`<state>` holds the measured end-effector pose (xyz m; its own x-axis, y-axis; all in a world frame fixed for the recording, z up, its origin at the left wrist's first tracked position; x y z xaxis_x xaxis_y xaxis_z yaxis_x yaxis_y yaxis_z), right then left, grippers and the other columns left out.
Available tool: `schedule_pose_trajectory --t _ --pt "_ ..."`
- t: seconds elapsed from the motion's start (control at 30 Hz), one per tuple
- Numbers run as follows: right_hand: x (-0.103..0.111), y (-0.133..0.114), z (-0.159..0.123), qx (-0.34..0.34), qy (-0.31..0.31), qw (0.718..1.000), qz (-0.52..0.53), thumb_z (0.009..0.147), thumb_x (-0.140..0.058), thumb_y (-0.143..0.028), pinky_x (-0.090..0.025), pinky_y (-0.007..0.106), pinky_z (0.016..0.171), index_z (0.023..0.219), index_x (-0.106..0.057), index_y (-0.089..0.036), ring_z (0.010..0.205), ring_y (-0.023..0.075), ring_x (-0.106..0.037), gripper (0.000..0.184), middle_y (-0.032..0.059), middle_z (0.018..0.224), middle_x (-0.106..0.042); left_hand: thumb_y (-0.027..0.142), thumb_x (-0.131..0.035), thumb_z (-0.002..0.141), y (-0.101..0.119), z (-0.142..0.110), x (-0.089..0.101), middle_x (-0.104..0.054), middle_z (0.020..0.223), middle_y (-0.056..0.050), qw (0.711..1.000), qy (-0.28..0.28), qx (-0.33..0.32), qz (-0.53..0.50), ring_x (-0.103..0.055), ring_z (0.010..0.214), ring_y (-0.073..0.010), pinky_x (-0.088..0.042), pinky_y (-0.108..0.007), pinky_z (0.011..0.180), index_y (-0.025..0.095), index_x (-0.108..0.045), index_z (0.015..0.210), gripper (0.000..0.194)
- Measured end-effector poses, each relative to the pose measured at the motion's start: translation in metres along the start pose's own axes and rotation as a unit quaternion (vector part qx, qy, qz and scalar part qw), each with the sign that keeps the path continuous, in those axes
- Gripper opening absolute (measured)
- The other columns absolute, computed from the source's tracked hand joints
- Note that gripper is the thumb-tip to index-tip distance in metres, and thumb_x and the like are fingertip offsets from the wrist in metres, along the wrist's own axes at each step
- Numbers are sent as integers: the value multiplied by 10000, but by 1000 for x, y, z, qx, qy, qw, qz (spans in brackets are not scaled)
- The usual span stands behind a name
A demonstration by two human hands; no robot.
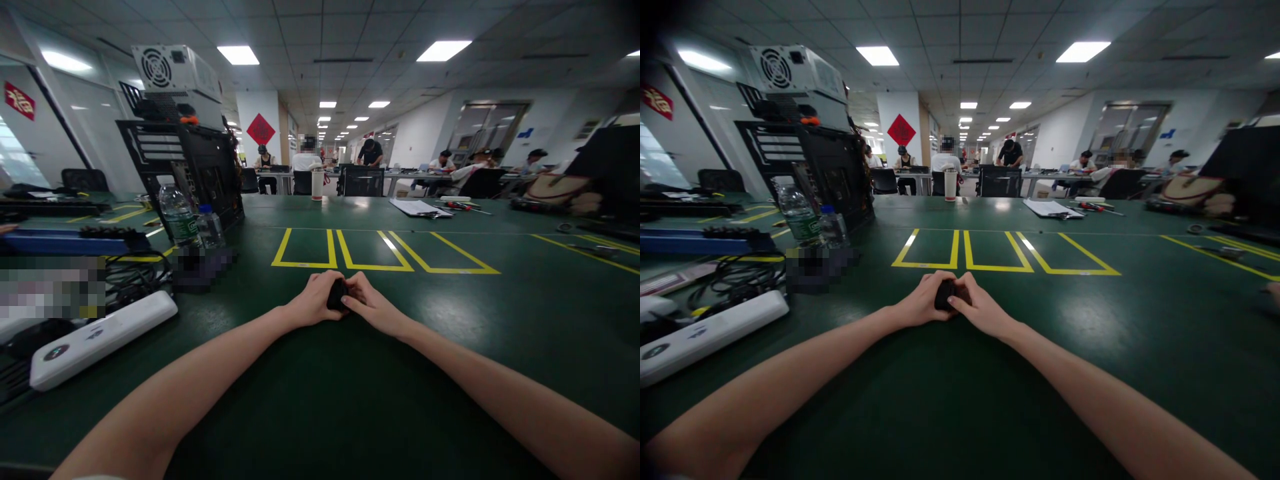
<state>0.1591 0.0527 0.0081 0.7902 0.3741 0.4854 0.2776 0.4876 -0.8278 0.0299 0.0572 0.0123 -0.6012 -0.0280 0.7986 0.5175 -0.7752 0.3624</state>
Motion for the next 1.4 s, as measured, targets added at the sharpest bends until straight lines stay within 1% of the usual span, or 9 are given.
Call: schedule_pose_trajectory --t 0.13,0.3,0.4,0.5,0.7,0.9,1.1,1.23,1.4 --pt "2 -2 0 18 6 1000 -17 773 -484 -300 -449 355 750 916 -411 -222 852 168 -509 179 16 925 -483 267 -638 630 0 0 0 -463 1032 -55 1000 2 -8 0 -467 962 -210 -308 -376 891 198 -324 1094 564" --pt "-1 8 5 -7 36 999 5 814 -399 -343 -454 302 643 861 -383 -216 748 144 -517 136 2 821 -487 279 -644 625 -1 1 -1 -459 1041 -56 1000 11 -9 1 -458 975 -212 -305 -375 892 196 -316 1101 583" --pt "-2 7 5 -4 48 999 -3 812 -404 -341 -447 317 683 926 -370 -215 792 153 -513 173 19 875 -485 268 -649 616 -1 1 -2 -461 1048 -55 1000 8 -2 1 -457 986 -221 -302 -387 892 208 -316 1100 590" --pt "-3 3 3 -5 39 999 -24 825 -378 -338 -435 345 743 999 -359 -215 859 171 -505 214 40 942 -488 266 -645 621 0 1 -2 -465 1050 -57 1000 1 4 -4 -462 987 -226 -295 -400 899 212 -318 1101 584" --pt "-2 1 1 2 9 998 -62 827 -379 -334 -441 364 723 942 -393 -229 822 181 -520 157 28 891 -509 267 -633 638 2 -1 2 -467 1045 -60 1000 3 -9 -5 -463 974 -213 -302 -382 899 197 -327 1107 564" --pt "-2 1 -2 13 2 1000 2 772 -489 -267 -435 375 797 965 -382 -242 934 182 -512 222 15 976 -475 268 -629 640 2 0 2 -458 1056 -62 1000 -2 -5 0 -465 970 -213 -304 -384 897 197 -326 1107 561" --pt "-3 4 1 1 31 998 61 796 -443 -297 -459 340 735 878 -424 -231 865 163 -533 108 6 890 -501 281 -634 640 1 0 1 -460 1055 -63 1000 3 -9 0 -463 974 -214 -310 -377 889 195 -326 1108 568" --pt "-2 11 4 -15 48 996 77 775 -483 -292 -454 345 768 930 -408 -220 889 163 -527 187 16 924 -502 288 -637 637 1 1 0 -460 1040 -59 1000 -2 3 -3 -467 960 -218 -321 -386 882 199 -330 1092 556" --pt "-2 13 4 -17 16 997 75 771 -497 -289 -431 368 809 930 -423 -211 904 170 -522 192 18 918 -518 285 -643 623 0 1 0 -458 1026 -56 1000 -1 9 5 -469 941 -219 -329 -385 874 199 -330 1087 566"
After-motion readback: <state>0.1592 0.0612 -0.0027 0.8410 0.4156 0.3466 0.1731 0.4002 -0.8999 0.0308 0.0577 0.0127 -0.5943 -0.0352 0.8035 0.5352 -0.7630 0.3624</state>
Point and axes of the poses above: each hand's wrist, its own z-axis towards the middle knuckle, its own x-axis out of the back of the hand, y = z × x, the point moved 4 cm from there along z, towards the middle knuckle
